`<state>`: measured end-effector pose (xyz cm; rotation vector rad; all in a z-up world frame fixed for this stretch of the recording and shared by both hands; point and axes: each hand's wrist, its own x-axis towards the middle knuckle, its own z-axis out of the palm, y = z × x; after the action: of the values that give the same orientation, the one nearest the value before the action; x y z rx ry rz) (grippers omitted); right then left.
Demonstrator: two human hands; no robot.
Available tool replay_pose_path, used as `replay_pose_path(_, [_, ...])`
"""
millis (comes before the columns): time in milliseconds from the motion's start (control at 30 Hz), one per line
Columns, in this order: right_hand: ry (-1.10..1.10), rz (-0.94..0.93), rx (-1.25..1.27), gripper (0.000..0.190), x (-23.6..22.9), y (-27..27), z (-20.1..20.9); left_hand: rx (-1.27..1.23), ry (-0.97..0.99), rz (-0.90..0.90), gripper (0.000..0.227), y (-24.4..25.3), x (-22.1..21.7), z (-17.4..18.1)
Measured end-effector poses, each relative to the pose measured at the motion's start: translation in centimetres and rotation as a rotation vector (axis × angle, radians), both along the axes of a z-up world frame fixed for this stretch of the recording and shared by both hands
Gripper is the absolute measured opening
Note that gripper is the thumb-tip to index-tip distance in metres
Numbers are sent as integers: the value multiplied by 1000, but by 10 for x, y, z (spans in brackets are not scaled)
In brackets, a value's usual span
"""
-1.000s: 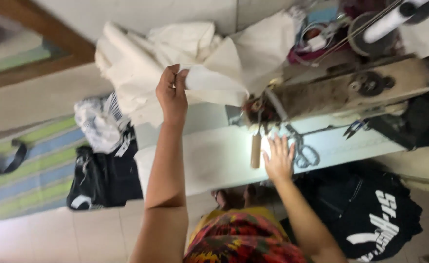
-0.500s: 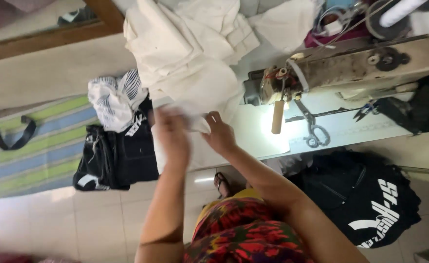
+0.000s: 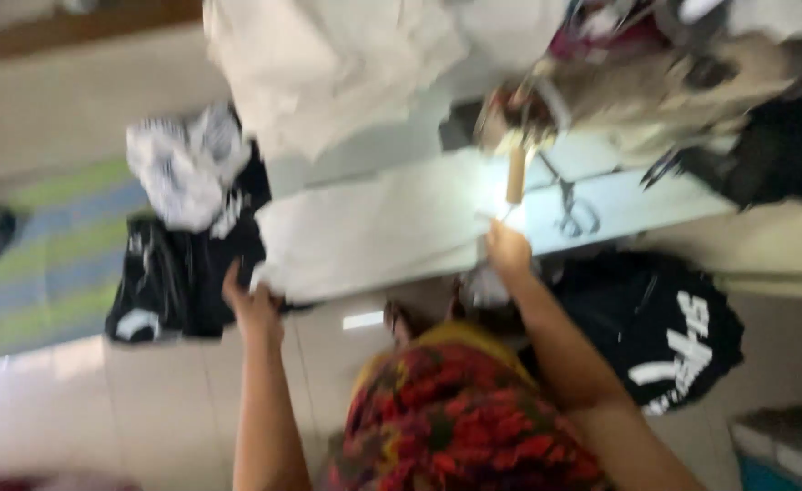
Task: The person folds a large piece of white fabric on a table and then uses scissors to cut it into smaller rectangular pieces. The person repeatedly folds the fabric and cuts it, stacking the cut pieces on the table.
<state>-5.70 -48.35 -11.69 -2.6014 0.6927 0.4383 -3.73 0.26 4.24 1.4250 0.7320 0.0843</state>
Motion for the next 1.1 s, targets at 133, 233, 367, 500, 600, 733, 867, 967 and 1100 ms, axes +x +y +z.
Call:
replay_pose_path(133, [-426, -181, 491, 34, 24, 11, 62, 269, -65, -274, 45, 23, 36, -6])
replay_pose_path(233, [-883, -548, 1047, 32, 23, 23, 126, 5, -288, -134, 39, 7, 47, 38])
replay_pose_path(367, [-914, -597, 936, 24, -2, 17, 124, 19, -223, -87, 31, 8, 26, 4])
replay_pose_path(500, [-598, -531, 779, 46, -18, 53, 170, 151, 36, -296, 42, 15, 2, -37])
replay_pose_path(600, [-551, -474, 814, 58, -25, 7, 74, 164, 88, -275, 48, 23, -4, -57])
replay_pose_path(733, [-589, -351, 918, 65, -28, -6, 53, 160, 97, -277, 48, 42, -16, -96])
replay_pose_path(867, [-601, -362, 841, 63, -29, 22, 98, 190, 96, -295, 47, 49, -25, -108])
replay_pose_path(967, [-598, -374, 795, 61, -33, 25, 108, 212, 85, -310, 48, 41, -25, -95])
replay_pose_path(1100, [-608, -382, 768, 62, -32, 14, 85, 337, -4, -346, 52, 29, -22, -64])
